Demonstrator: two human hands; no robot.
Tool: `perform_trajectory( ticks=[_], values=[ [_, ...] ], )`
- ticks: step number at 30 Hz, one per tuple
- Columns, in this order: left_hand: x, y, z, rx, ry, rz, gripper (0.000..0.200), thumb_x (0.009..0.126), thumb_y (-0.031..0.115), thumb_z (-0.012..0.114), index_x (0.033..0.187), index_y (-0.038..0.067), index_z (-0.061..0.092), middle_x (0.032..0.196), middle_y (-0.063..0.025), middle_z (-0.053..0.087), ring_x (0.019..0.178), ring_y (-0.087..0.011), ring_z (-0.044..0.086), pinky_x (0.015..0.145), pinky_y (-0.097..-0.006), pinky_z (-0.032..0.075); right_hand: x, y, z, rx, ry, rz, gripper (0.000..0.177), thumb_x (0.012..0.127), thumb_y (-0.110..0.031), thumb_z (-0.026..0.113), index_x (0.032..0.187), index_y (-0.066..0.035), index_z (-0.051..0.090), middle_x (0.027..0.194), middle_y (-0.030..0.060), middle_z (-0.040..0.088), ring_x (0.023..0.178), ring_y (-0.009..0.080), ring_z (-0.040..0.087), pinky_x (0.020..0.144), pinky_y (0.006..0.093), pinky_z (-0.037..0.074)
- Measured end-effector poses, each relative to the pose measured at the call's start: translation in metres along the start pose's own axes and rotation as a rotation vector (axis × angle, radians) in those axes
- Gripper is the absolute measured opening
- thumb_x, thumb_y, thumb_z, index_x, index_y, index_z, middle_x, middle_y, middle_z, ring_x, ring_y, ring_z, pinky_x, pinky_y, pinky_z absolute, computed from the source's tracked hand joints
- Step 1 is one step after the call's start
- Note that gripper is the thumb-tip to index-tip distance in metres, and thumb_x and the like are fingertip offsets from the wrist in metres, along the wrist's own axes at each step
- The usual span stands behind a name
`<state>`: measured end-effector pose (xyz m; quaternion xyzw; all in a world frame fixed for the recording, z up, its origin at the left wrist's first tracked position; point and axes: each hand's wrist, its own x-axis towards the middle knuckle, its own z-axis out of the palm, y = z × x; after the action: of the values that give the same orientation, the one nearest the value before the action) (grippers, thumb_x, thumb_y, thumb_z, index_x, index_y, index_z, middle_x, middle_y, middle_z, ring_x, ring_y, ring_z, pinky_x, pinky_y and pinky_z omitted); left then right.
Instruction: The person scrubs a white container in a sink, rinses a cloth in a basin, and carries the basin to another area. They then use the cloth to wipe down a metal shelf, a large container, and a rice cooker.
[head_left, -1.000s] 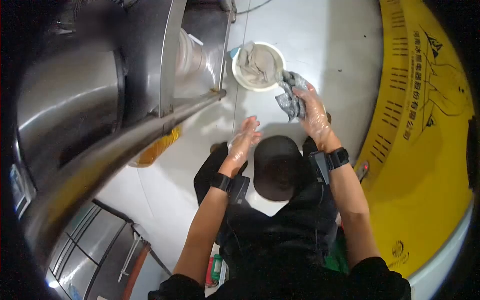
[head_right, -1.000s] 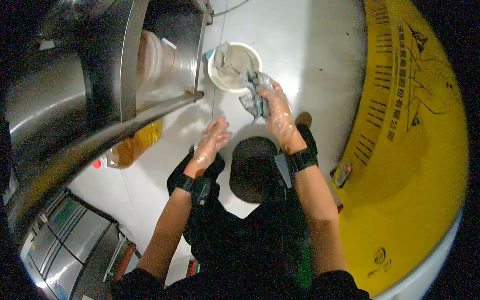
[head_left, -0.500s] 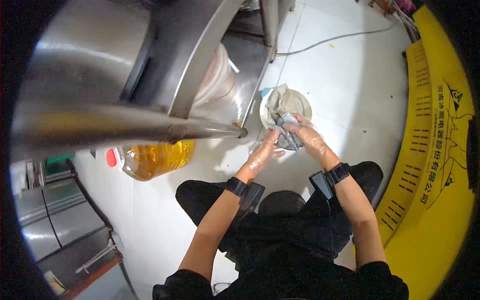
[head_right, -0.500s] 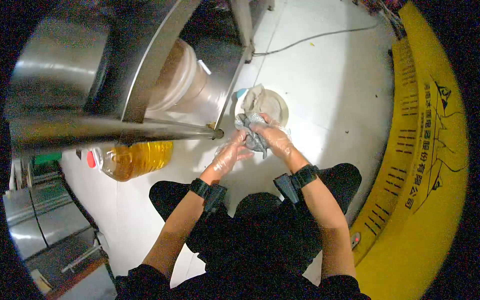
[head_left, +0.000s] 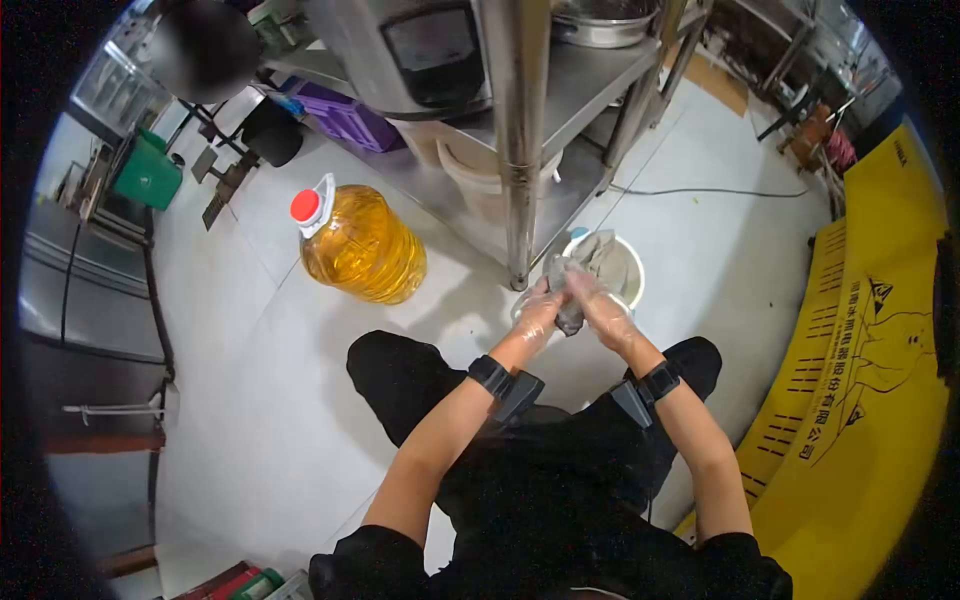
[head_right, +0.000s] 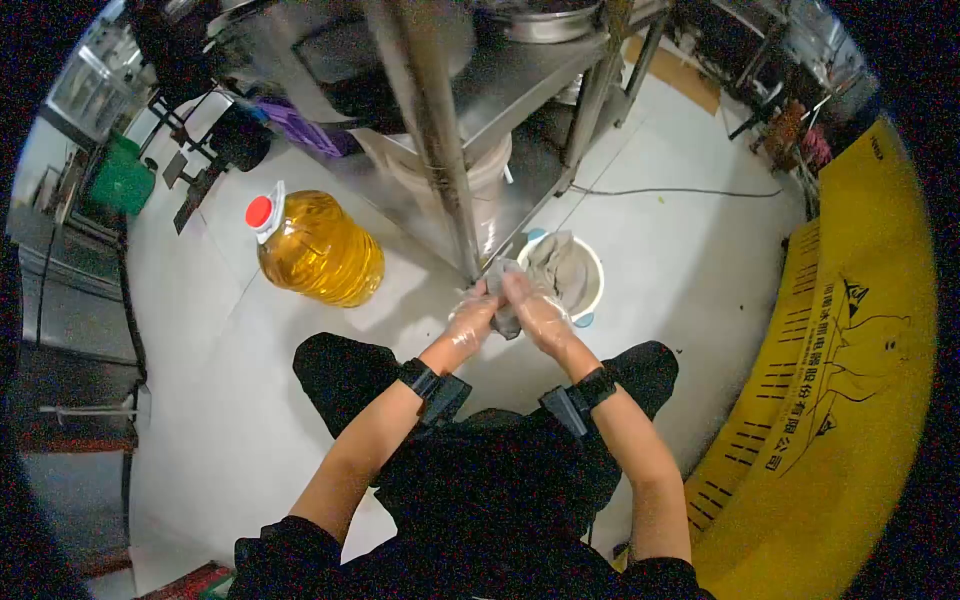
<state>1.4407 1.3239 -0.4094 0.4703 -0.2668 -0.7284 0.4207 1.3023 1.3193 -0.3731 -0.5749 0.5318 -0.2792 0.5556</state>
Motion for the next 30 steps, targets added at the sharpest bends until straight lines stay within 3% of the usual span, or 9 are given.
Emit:
perform_trajectory(
  ticks=[3, 5, 7, 9, 13, 16, 20, 23, 30],
  values=[
    [-0.006, 0.003, -0.012, 0.021, -0.007, 0.277, 0.045, 0.081, 0.027, 0.065, 0.118, 0.003, 0.055, 0.101, -0.0057, 0.063, 0.089, -0.0140, 0.059, 0.076, -0.0271, 0.047, 0.000, -0.006, 0.000, -0.297, 0.051, -0.497, 0.057, 0.092, -0.047, 0.043, 0.121, 0.001, 0.051, 0.107, 0.0143, 0.061, 0.099, 0.0201, 0.056, 0.089, 0.0311, 0.041],
    [-0.003, 0.009, -0.028, 0.273, 0.059, 0.380, 0.044, 0.079, 0.030, 0.066, 0.112, 0.003, 0.057, 0.098, -0.0106, 0.065, 0.089, -0.0207, 0.060, 0.080, -0.0311, 0.046, -0.003, -0.035, 0.003, 0.042, -0.080, 0.011, 0.051, 0.089, -0.034, 0.055, 0.131, -0.007, 0.042, 0.112, 0.0077, 0.054, 0.103, 0.0170, 0.052, 0.087, 0.0319, 0.043],
    [-0.005, 0.019, -0.038, 0.428, 0.142, 0.460, 0.043, 0.076, 0.029, 0.066, 0.108, 0.002, 0.058, 0.095, -0.0170, 0.064, 0.089, -0.0288, 0.060, 0.082, -0.0362, 0.045, 0.000, -0.054, 0.009, 0.008, -0.026, -0.033, 0.051, 0.087, -0.029, 0.058, 0.130, -0.006, 0.044, 0.113, 0.0088, 0.054, 0.104, 0.0169, 0.052, 0.084, 0.0319, 0.045],
    [-0.019, 0.041, -0.039, 0.573, 0.205, 0.588, 0.031, 0.080, 0.014, 0.064, 0.105, -0.001, 0.054, 0.096, -0.0059, 0.058, 0.085, -0.0128, 0.053, 0.075, -0.0272, 0.045, -0.003, -0.073, 0.011, -0.099, -0.029, -0.078, 0.050, 0.086, -0.027, 0.060, 0.129, -0.005, 0.044, 0.114, 0.0097, 0.054, 0.104, 0.0170, 0.053, 0.084, 0.0312, 0.046],
    [-0.049, 0.087, -0.031, 0.871, 0.378, 0.663, 0.037, 0.077, 0.025, 0.069, 0.099, 0.002, 0.051, 0.090, -0.0091, 0.056, 0.084, -0.0215, 0.054, 0.079, -0.0333, 0.044, 0.004, -0.077, 0.015, 0.067, -0.119, -0.211, 0.056, 0.087, -0.029, 0.061, 0.132, -0.004, 0.040, 0.126, 0.0113, 0.049, 0.109, 0.0198, 0.051, 0.088, 0.0325, 0.045],
    [-0.064, 0.113, -0.017, 0.785, 0.414, 0.644, 0.040, 0.076, 0.029, 0.070, 0.100, 0.003, 0.051, 0.090, -0.0113, 0.056, 0.087, -0.0234, 0.054, 0.082, -0.0335, 0.043, 0.001, -0.093, 0.014, 0.125, -0.132, -0.255, 0.057, 0.088, -0.034, 0.059, 0.134, -0.005, 0.040, 0.128, 0.0094, 0.048, 0.110, 0.0200, 0.051, 0.088, 0.0314, 0.045],
    [-0.051, 0.128, -0.020, 0.455, 0.388, 0.975, 0.041, 0.080, 0.007, 0.064, 0.116, 0.003, 0.046, 0.110, -0.0079, 0.052, 0.103, -0.0174, 0.049, 0.090, -0.0291, 0.039, 0.019, -0.083, 0.003, 0.234, -0.127, -0.156, 0.052, 0.090, -0.037, 0.056, 0.130, -0.005, 0.044, 0.121, 0.0065, 0.053, 0.103, 0.0183, 0.055, 0.083, 0.0290, 0.047],
    [-0.062, 0.163, -0.004, 0.619, 0.477, 1.161, 0.038, 0.082, 0.009, 0.064, 0.115, 0.003, 0.048, 0.108, -0.0074, 0.054, 0.098, -0.0150, 0.048, 0.089, -0.0279, 0.039, 0.028, -0.071, -0.003, 0.219, -0.059, -0.123, 0.042, 0.091, -0.031, 0.054, 0.122, -0.003, 0.052, 0.103, 0.0076, 0.059, 0.088, 0.0142, 0.058, 0.074, 0.0275, 0.049],
    [-0.040, 0.156, 0.001, 0.701, 0.568, 0.990, 0.031, 0.080, 0.013, 0.067, 0.106, 0.004, 0.052, 0.095, -0.0059, 0.059, 0.084, -0.0147, 0.053, 0.080, -0.0278, 0.043, 0.050, -0.059, -0.016, 0.217, -0.064, -0.042, 0.038, 0.090, -0.029, 0.056, 0.118, -0.003, 0.055, 0.105, 0.0036, 0.060, 0.089, 0.0118, 0.057, 0.077, 0.0261, 0.047]
  ],
)
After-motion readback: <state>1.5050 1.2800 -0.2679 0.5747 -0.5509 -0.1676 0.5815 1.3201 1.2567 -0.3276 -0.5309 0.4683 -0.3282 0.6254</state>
